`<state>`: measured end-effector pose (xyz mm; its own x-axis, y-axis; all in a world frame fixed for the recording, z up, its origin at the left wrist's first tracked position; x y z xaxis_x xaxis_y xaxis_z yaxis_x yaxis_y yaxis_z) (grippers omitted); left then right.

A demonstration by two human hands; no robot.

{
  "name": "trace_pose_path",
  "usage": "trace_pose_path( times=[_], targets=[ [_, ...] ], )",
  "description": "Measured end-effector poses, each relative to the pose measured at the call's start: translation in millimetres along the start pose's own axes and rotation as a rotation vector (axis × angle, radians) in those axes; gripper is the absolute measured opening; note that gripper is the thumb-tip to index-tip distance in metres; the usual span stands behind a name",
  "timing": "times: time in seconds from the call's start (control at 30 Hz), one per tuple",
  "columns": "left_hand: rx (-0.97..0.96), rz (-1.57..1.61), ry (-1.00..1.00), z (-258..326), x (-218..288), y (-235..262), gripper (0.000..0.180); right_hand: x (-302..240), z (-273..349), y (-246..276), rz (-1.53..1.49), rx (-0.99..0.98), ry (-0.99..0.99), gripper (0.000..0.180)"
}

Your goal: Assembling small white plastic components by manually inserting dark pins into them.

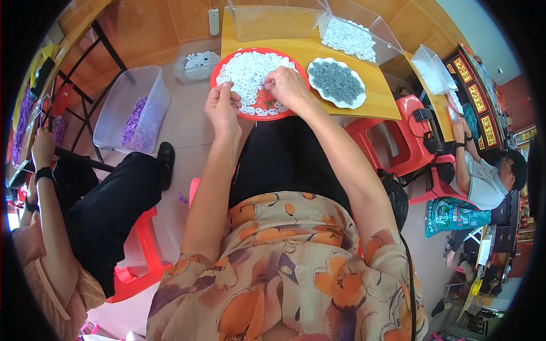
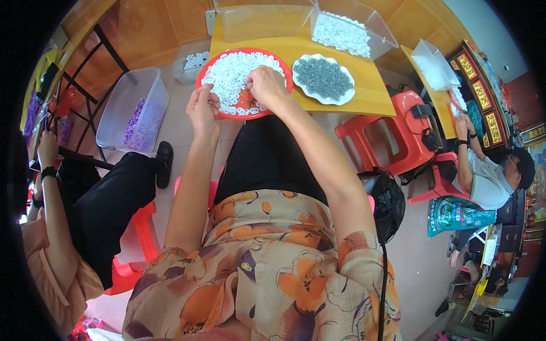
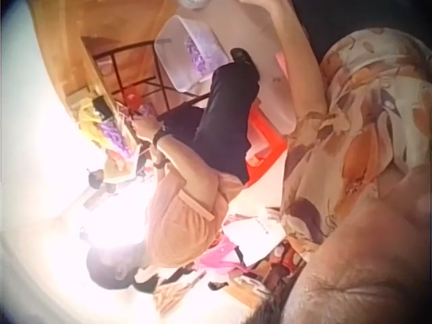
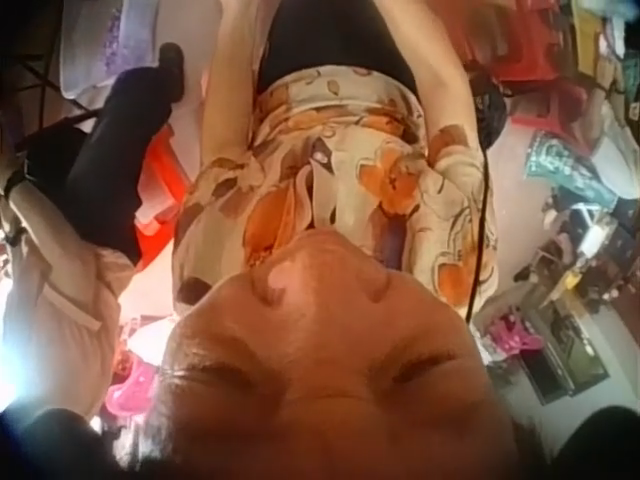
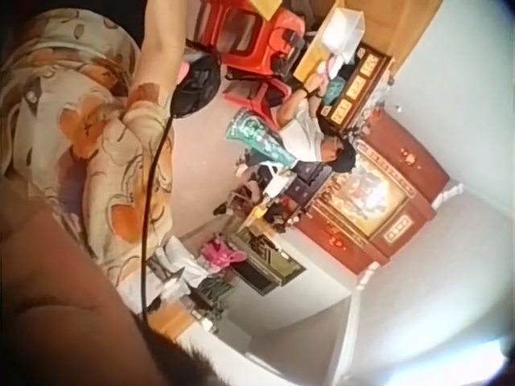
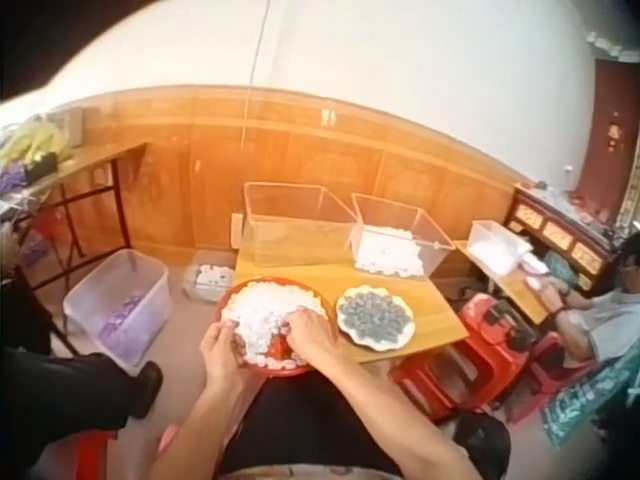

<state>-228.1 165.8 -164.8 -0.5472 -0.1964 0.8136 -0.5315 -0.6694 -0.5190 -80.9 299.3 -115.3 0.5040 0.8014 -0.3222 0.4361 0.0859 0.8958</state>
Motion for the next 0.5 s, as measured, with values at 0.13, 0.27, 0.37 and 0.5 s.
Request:
trace_pose_path(
  times=[0.13,0.27,0.37,0.5],
  targets=[
    [0.006,-0.028,-0.024,-2,4,4,0.015,-14,-4,-20,0.004,0.014,0.010,0.012],
    [-0.037,0.023,-0.041,-7,2,-1,0.015,4,-18,-33,0.123,-0.010,-0.178,0.016],
    [-0.046,0.019,-0.100,-7,4,1,0.012,1,-26,-36,0.156,-0.061,-0.198,0.016],
    [-0.057,-0.095,-0.170,13,16,-5,0.012,0,-23,-35,0.061,-0.166,-0.240,0.021]
  ],
)
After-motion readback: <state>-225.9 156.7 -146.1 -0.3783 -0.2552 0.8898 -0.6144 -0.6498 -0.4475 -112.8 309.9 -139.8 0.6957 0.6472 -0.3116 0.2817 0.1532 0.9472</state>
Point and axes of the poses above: each hand's wrist, its own z-axis away from the middle knuckle, its own y-axis out of the back of the hand, x = y × z, the point moved 8 cm from there along -z, towards the middle knuckle, and after that the axes turned 9 degrees about y, right-handed, at the moved point
